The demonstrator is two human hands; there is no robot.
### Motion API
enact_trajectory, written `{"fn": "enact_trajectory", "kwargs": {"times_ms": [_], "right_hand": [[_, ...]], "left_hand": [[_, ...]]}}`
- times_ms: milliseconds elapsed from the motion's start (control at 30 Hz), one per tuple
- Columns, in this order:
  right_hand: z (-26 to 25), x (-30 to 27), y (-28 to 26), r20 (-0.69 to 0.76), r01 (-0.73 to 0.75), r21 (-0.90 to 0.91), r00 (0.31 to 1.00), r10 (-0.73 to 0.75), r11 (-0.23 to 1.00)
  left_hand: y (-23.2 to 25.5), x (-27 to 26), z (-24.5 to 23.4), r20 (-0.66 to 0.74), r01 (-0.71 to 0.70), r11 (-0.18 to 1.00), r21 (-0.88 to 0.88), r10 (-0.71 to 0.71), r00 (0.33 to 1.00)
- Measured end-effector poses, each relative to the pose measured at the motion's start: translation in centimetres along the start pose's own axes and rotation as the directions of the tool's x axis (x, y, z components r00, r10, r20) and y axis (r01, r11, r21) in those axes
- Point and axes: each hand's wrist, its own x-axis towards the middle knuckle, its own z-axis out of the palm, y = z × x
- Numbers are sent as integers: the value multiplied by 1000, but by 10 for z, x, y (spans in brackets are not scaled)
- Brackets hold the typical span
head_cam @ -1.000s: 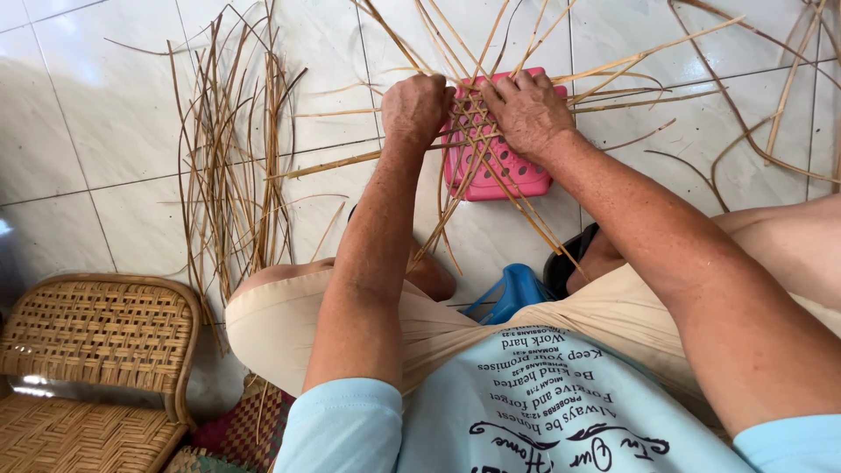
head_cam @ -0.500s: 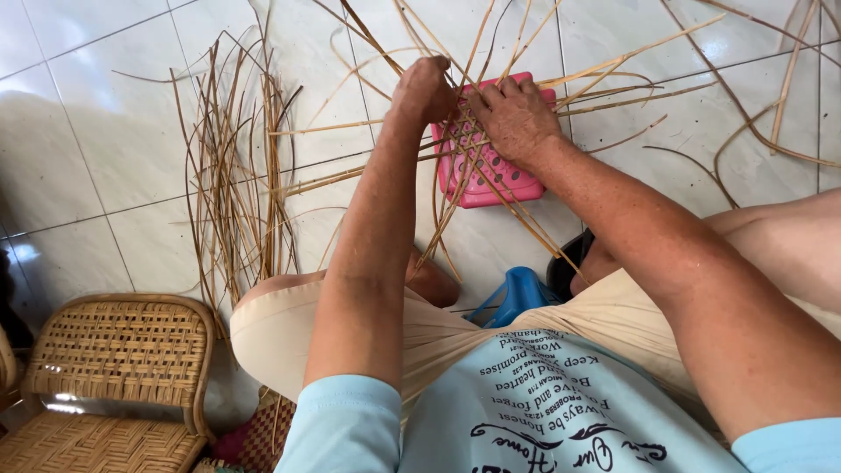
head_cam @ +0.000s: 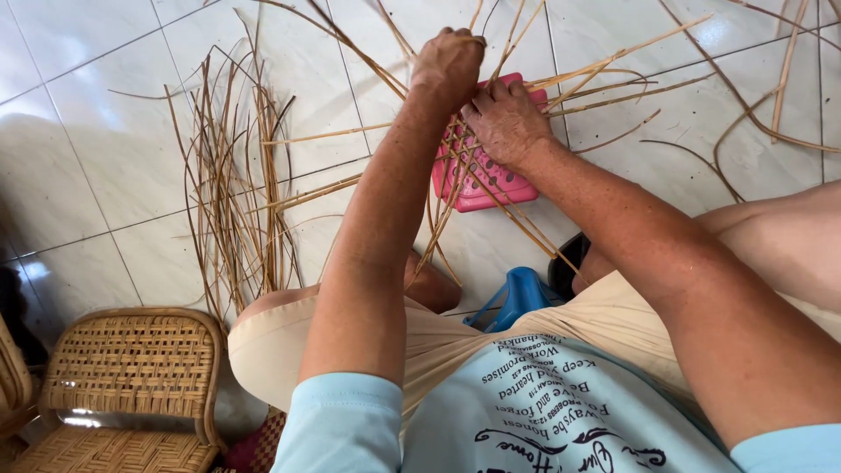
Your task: Weaving rattan strips through a plastic frame to construct a basket base
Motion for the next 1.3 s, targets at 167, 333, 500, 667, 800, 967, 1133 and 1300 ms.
{"fn": "enact_trajectory", "kwargs": {"times_ms": [167, 333, 500, 667, 800, 967, 1133, 1300], "right_hand": [[-9, 2, -1, 85, 0, -11, 996, 1, 1000], [-6, 0, -2, 41, -14, -43, 999, 16, 999], [-11, 3, 0, 111, -1, -15, 994, 3, 1000], [-14, 0, 0, 96, -9, -11, 995, 10, 1000], [-9, 0, -1, 74, -8, -8, 997, 9, 1000], [-10, 3, 0, 124, -6, 20, 992, 3, 1000], [-27, 7, 1, 385, -5, 173, 921, -63, 985], [-15, 6, 0, 254, -15, 107, 967, -13, 994]], "left_hand": [[-8, 7, -10, 73, -49, 999, 22, 47, 996], [-18, 18, -25, 206, -60, 936, 347, -13, 979], [-6, 23, -31, 262, -12, 823, 568, -167, 951], [-7, 9, -43, 360, -64, 861, 504, -142, 922], [-17, -2, -48, 378, -141, 890, 433, -37, 925], [-17, -20, -44, 331, -219, 818, 533, 37, 943], [-15, -46, -32, 237, -159, 842, 516, 38, 971], [0, -60, -31, 210, -180, 829, 530, 77, 975]]}}
